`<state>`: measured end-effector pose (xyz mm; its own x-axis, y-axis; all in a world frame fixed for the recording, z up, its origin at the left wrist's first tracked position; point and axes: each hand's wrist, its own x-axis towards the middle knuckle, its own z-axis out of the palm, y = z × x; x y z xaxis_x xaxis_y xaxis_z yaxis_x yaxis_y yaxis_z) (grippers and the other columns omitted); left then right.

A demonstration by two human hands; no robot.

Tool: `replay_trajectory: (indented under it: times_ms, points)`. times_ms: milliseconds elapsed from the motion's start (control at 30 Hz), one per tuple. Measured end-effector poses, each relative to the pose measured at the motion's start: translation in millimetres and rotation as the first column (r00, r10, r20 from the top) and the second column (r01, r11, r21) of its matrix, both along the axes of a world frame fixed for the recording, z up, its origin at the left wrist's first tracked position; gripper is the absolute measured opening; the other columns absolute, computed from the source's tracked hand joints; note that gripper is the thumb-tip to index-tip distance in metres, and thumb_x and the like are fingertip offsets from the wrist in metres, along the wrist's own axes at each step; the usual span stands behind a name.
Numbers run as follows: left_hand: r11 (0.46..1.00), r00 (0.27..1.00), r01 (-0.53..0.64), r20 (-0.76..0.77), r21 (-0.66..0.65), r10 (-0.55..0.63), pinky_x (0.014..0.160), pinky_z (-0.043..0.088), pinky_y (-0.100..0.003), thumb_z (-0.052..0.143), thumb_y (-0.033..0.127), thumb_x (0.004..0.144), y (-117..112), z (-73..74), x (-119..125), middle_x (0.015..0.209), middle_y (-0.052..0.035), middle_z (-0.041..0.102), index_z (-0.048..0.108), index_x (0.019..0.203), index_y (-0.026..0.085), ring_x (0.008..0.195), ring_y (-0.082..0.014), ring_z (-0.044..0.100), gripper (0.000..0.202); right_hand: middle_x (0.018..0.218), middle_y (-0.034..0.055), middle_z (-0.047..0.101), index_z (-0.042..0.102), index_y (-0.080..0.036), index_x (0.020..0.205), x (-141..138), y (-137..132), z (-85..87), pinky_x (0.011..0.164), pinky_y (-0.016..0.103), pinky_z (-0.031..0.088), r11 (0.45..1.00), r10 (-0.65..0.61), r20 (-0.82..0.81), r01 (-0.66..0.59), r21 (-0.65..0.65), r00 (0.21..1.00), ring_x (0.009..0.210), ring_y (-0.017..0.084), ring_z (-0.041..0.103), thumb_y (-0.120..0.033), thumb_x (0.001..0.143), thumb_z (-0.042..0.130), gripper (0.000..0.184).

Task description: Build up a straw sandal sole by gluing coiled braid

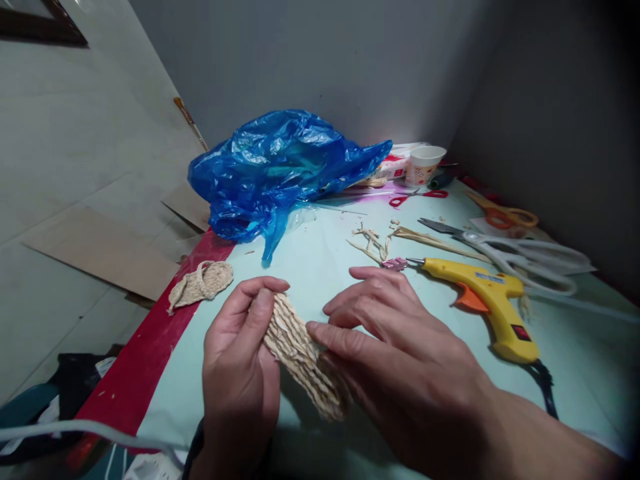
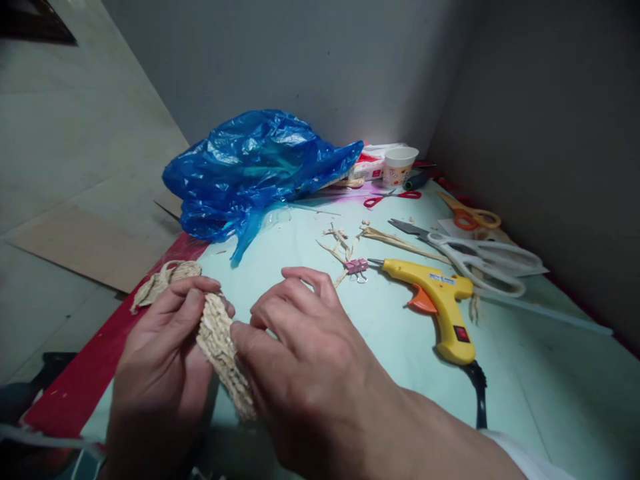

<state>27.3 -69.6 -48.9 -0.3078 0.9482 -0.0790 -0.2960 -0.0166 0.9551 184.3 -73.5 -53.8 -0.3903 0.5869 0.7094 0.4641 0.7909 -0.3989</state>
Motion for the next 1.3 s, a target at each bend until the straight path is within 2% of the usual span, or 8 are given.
replay_trajectory:
  times_ms: [133,333,533,667,833,1033,1200,1300]
  points:
    - [1.000,0.992,-0.031,-0.126,0.003,0.031,0.066,0.048,-0.027,0.064,0.018,0.084,1,4.9,3,0.077,-0.0021,0.064,0.071,0.078,0.019,0.071,-0.0177,0.059,0.010,0.081,0.0052,0.063,0.065,-0.011,0.082,0,0,-0.3,0.095,0.042,0.043,0.997,0.045,-0.020,-0.046,-0.053,0.999,0.082,0.016,0.055,-0.007,0.093,0.054,0.016]
    - [0.993,0.969,-0.119,-0.214,0.019,0.120,0.069,0.048,-0.028,0.060,0.016,0.084,2,10.0,6,0.080,-0.0042,0.066,0.071,0.072,0.019,0.074,-0.0191,0.058,0.017,0.090,0.0061,0.064,0.066,-0.011,0.097,-2,-3,-4.8,0.089,0.039,0.045,0.979,0.092,-0.071,-0.103,-0.175,0.993,0.088,0.017,0.055,-0.009,0.095,0.055,0.012]
    - [0.994,0.994,-0.107,-0.032,0.028,0.108,0.070,0.046,-0.027,0.064,0.024,0.087,5,-1.6,2,0.081,-0.0020,0.062,0.070,0.080,0.020,0.076,-0.0174,0.056,0.010,0.109,0.0050,0.063,0.064,-0.018,0.121,0,-10,-5.2,0.088,0.029,0.051,0.920,0.114,-0.157,-0.164,-0.355,0.981,0.104,0.015,0.057,-0.015,0.095,0.062,0.026]
    - [0.992,0.994,-0.106,0.022,0.069,0.105,0.072,0.045,-0.024,0.068,0.025,0.087,8,-12.2,-1,0.080,0.0006,0.061,0.071,0.085,0.020,0.077,-0.0144,0.054,0.007,0.114,0.0060,0.063,0.060,-0.016,0.129,0,-12,-5.4,0.089,0.025,0.052,0.878,0.144,-0.136,-0.189,-0.440,0.980,0.102,0.013,0.060,-0.016,0.095,0.062,0.034]
    - [0.986,0.990,-0.132,0.053,0.101,0.128,0.070,0.043,-0.022,0.068,0.023,0.088,9,-12.7,0,0.078,0.0011,0.061,0.072,0.083,0.019,0.076,-0.0130,0.054,0.007,0.114,0.0020,0.063,0.057,-0.023,0.131,-3,-12,-8.1,0.089,0.020,0.051,0.877,0.150,-0.167,-0.209,-0.433,0.975,0.102,0.010,0.062,-0.015,0.095,0.062,0.037]
    - [0.986,0.989,-0.131,0.076,0.102,0.124,0.072,0.043,-0.022,0.067,0.022,0.089,8,-9.9,2,0.077,0.0021,0.061,0.072,0.082,0.019,0.076,-0.0126,0.055,0.009,0.115,0.0048,0.068,0.060,-0.017,0.129,-4,-10,-7.9,0.092,0.021,0.054,0.907,0.131,-0.179,-0.191,-0.375,0.975,0.105,0.013,0.065,-0.016,0.094,0.064,0.035]
    - [0.982,0.989,-0.142,0.048,0.124,0.137,0.075,0.044,-0.022,0.067,0.022,0.089,7,-9.1,2,0.083,0.0019,0.062,0.071,0.083,0.021,0.083,-0.0146,0.057,0.008,0.117,0.0046,0.071,0.061,-0.015,0.130,-6,-11,-12.3,0.092,0.020,0.055,0.906,0.096,-0.159,-0.152,-0.395,0.983,0.106,0.013,0.068,-0.016,0.092,0.066,0.039]
    - [0.987,0.993,-0.114,0.038,0.111,0.111,0.072,0.046,-0.024,0.067,0.024,0.090,7,-8.6,2,0.079,0.0019,0.061,0.070,0.086,0.021,0.077,-0.0153,0.057,0.005,0.122,0.0044,0.070,0.061,-0.015,0.132,-6,-11,-14.7,0.096,0.020,0.054,0.909,0.055,-0.151,-0.111,-0.401,0.987,0.110,0.012,0.067,-0.016,0.092,0.065,0.041]
